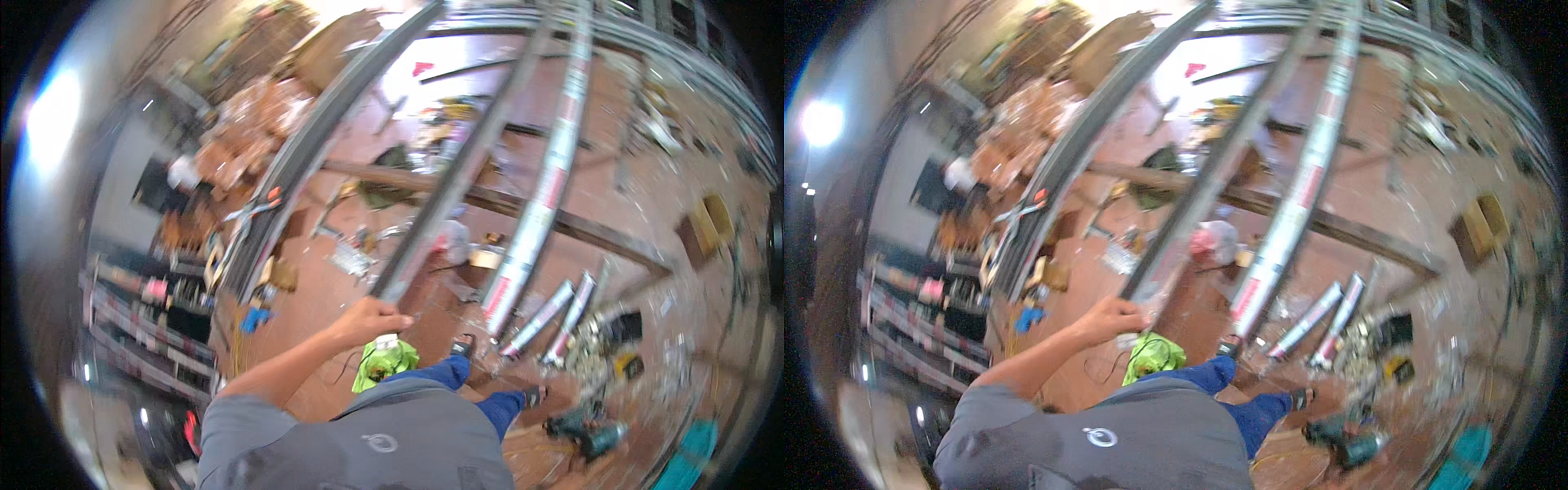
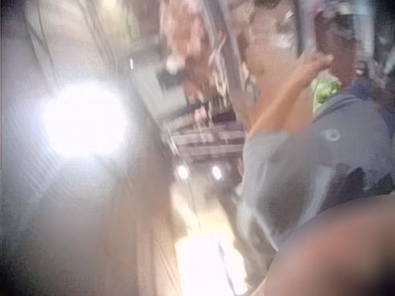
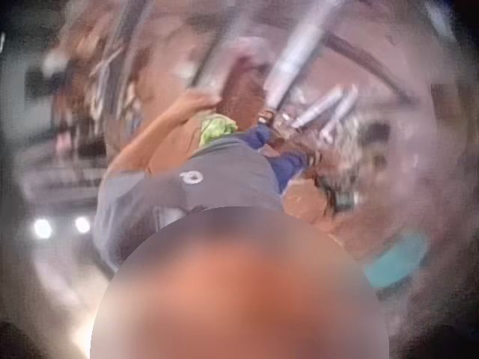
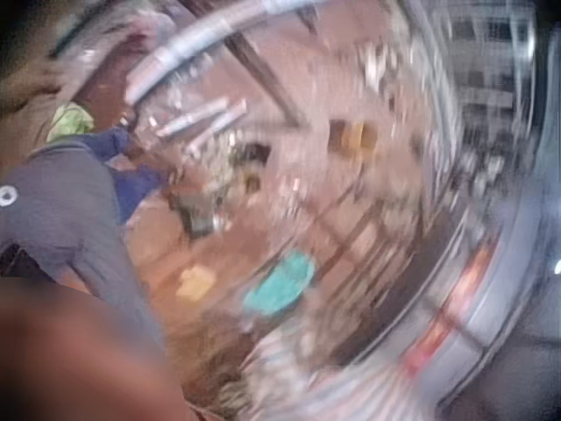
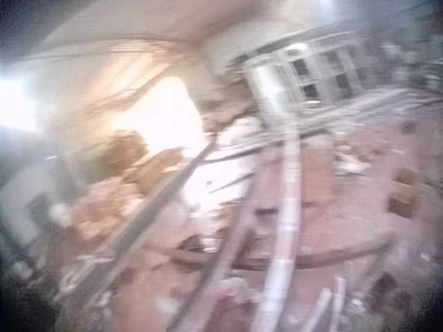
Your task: The person assembles aluminum window frames by hand, using a cordless drill to fasten screws at the corners. They repeatedly pick up frame sections, align them, drill fasteners, and place completed frames onto a stack.
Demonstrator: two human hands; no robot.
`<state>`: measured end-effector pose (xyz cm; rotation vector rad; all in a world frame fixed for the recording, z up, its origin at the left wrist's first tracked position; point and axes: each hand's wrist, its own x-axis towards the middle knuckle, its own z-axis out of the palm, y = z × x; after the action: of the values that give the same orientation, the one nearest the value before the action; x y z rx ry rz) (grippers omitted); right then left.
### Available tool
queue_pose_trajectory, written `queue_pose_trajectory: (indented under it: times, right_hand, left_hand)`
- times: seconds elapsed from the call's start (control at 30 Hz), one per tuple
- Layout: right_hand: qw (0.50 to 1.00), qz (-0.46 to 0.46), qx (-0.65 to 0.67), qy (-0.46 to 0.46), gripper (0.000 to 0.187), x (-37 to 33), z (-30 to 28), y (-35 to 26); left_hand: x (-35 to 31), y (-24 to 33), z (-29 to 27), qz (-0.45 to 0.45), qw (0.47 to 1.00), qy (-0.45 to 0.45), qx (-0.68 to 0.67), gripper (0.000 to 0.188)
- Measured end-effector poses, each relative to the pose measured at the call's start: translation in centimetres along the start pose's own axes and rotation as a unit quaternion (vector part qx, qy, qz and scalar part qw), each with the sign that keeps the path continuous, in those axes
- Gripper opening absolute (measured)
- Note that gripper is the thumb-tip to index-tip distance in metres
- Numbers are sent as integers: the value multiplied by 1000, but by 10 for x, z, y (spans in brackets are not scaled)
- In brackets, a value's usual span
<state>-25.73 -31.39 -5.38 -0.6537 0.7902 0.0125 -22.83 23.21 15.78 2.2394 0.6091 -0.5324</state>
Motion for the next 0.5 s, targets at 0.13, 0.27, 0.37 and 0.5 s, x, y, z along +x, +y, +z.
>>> queue_pose_trajectory:
  times: [0.13, 0.27, 0.37, 0.5]
  right_hand:
    - [997, 65, 24, 35, 30, 54, -72, 45]
    - [992, -56, 5, 110, 41, 127, -167, 122]
    - [973, -41, -156, 165, 48, 154, -196, 135]
    - [943, -55, -230, 233, 48, 210, -229, 162]
  left_hand:
    - [-5, 25, 92, 45, 911, -268, -310, 43]
    - [29, 111, 210, -69, 843, -418, -331, 41]
    - [58, 131, 311, -158, 821, -437, -331, 34]
    - [132, 119, 442, -275, 847, -358, -280, 30]
